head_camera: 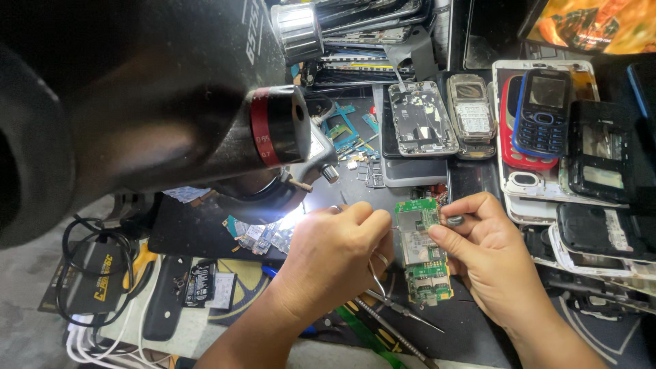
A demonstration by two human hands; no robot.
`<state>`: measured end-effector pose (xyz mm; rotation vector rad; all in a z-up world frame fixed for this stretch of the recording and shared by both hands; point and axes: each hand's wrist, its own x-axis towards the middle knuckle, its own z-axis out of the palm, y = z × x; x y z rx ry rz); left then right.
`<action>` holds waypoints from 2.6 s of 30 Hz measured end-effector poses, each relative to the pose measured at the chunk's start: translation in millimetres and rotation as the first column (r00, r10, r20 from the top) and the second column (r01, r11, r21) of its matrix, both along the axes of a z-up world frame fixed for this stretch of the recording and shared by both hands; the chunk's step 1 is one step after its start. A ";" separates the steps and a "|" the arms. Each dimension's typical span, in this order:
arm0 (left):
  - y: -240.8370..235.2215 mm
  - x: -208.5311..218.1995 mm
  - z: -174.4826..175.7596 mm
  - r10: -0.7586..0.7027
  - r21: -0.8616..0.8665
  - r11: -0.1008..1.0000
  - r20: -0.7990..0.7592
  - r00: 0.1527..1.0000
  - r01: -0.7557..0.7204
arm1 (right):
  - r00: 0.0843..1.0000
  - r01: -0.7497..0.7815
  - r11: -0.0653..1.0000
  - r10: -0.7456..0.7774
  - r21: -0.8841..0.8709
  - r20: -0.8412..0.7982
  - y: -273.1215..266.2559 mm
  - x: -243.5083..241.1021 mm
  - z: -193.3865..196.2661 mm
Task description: The person disassembles a mobile phone using a metal spudger and pliers. They pry open the casing, remove the back cover, extract the battery, and detach the motherboard and camera module. The components are placed on the workbench.
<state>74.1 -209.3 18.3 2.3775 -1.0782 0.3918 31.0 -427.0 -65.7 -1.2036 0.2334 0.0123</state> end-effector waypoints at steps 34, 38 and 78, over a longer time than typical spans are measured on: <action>-15.2 -9.2 -10.7 -0.230 0.199 0.960 0.158 0.960 0.197 | 0.755 0.409 0.819 -0.551 0.402 0.354 -137.1 -19.9 -32.1; -31.3 -18.9 -9.6 -0.363 0.221 0.921 0.189 0.912 0.321 | 0.693 0.400 0.744 -0.628 0.535 0.355 -177.1 -23.3 -57.6; -9.4 -20.2 19.1 -0.002 0.237 0.970 -0.223 0.975 0.056 | 0.876 0.298 0.936 -0.345 0.184 0.336 -38.9 -39.2 51.8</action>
